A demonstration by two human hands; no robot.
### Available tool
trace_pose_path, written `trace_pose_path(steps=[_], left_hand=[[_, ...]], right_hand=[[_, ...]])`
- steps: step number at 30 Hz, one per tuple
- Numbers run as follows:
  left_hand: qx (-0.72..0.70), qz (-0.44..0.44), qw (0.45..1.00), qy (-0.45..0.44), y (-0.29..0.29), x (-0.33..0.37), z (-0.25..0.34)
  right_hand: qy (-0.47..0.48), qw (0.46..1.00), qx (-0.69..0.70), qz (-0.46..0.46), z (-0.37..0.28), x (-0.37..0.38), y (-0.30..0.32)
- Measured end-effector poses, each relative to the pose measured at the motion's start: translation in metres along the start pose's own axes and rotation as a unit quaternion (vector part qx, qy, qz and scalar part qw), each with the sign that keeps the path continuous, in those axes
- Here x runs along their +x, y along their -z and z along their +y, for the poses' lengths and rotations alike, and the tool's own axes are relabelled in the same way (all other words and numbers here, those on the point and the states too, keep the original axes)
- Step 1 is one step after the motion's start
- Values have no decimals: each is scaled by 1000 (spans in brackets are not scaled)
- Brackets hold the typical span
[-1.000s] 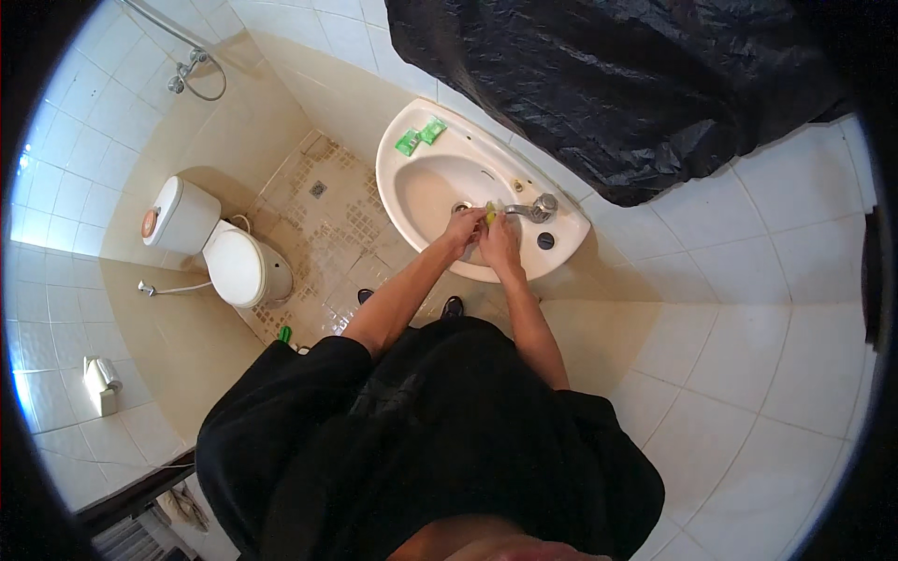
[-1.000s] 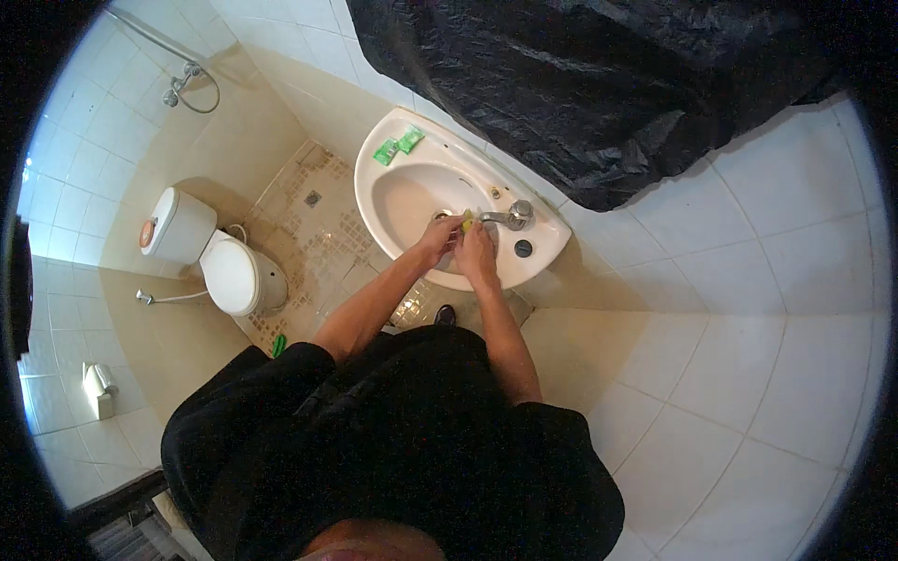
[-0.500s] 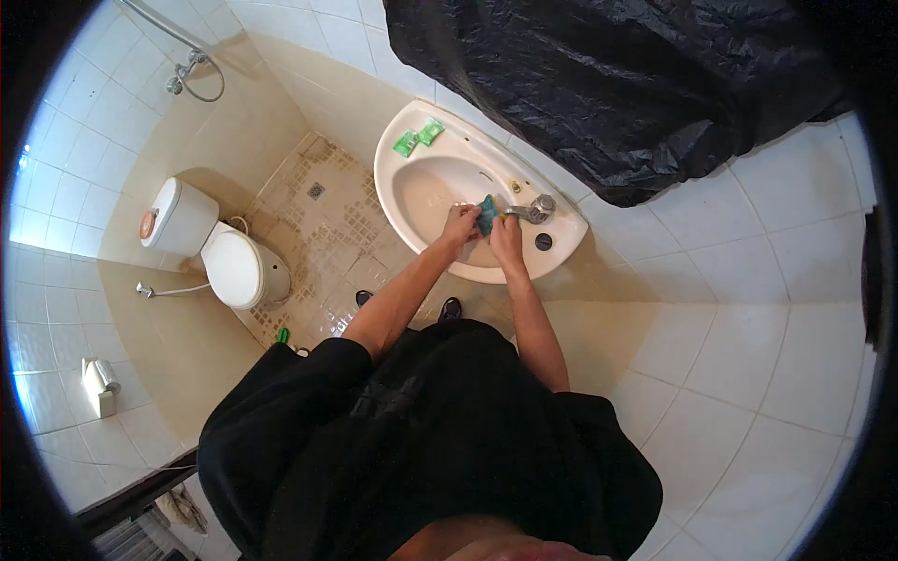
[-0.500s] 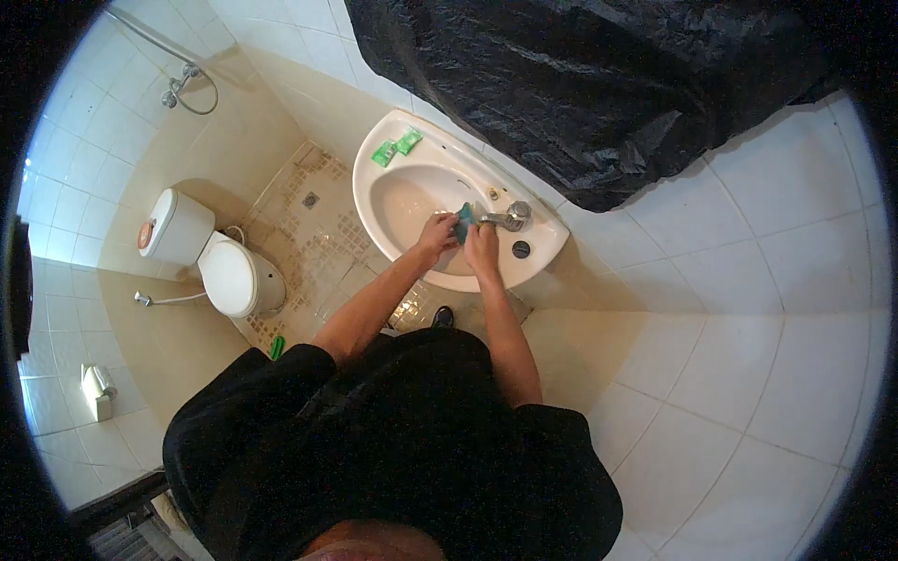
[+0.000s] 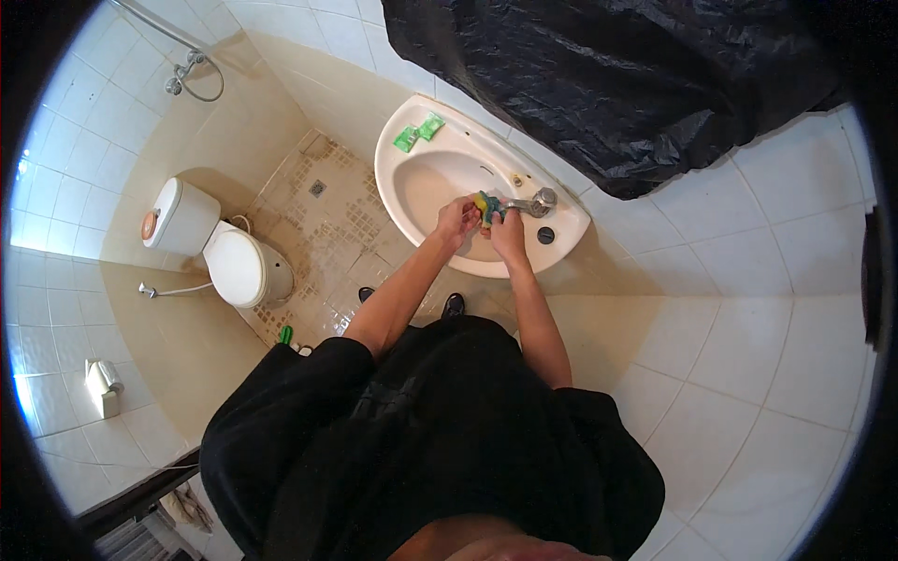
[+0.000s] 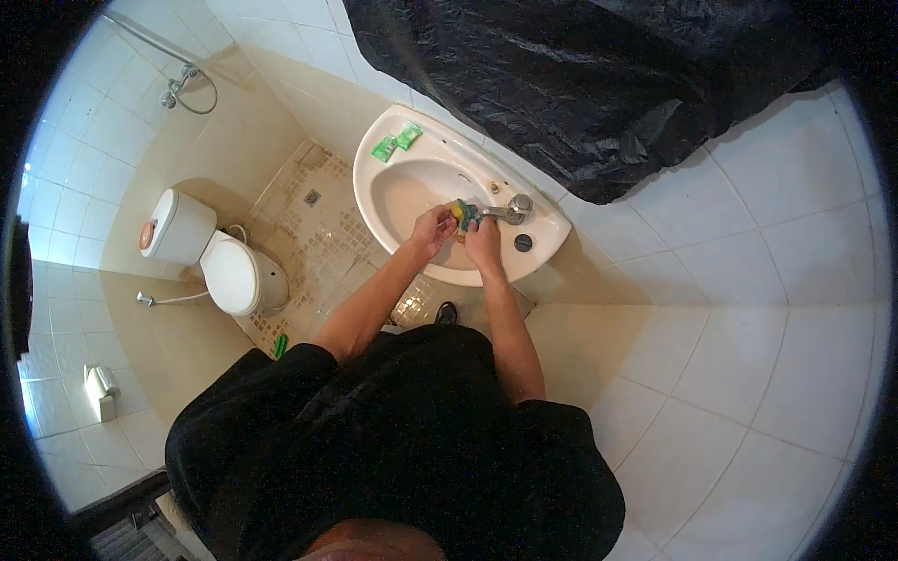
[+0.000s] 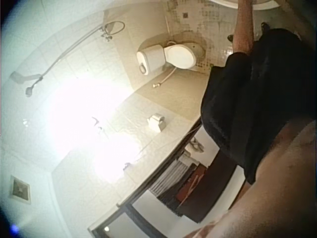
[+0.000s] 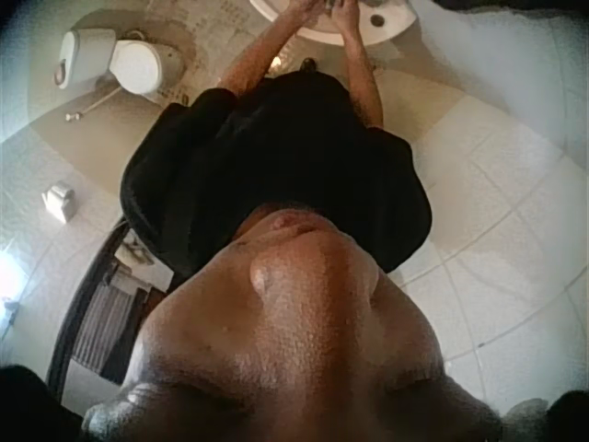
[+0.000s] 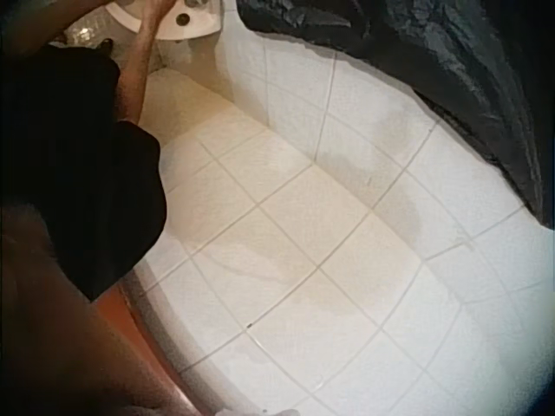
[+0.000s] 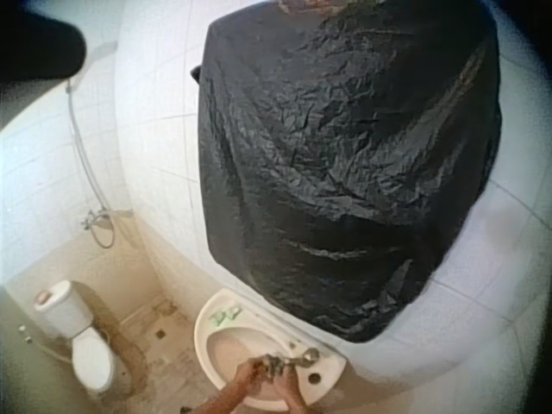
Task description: The person cleans a bathroom using a sponge. They wipe the toilet seat, rinse the sponge at the sink, and scrub the tiled walls around the toilet and shower area. The person repeatedly rinses the sponge and continues wiping different sections of the wall.
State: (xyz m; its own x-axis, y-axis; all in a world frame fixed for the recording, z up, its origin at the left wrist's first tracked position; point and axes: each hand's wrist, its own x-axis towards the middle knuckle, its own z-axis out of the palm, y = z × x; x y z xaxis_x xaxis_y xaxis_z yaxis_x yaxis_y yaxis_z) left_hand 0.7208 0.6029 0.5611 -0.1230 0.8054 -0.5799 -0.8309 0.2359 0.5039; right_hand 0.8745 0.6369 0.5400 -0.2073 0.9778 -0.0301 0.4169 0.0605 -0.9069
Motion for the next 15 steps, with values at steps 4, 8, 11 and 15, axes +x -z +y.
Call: trace_pose_path(steps=[4, 8, 11, 15], left_hand=[[35, -16, 999, -26, -7, -7, 1], [87, -21, 994, -57, 16, 8, -11], [160, 47, 984, -56, 15, 11, -17], [188, 66, 980, -28, 10, 10, -15]], right_hand=[[-55, 995, 60, -58, -21, -1, 11], [-118, 970, 164, -134, -47, -6, 15], [-111, 972, 166, -128, -42, -7, 15], [-72, 976, 151, -137, -18, 6, 11]])
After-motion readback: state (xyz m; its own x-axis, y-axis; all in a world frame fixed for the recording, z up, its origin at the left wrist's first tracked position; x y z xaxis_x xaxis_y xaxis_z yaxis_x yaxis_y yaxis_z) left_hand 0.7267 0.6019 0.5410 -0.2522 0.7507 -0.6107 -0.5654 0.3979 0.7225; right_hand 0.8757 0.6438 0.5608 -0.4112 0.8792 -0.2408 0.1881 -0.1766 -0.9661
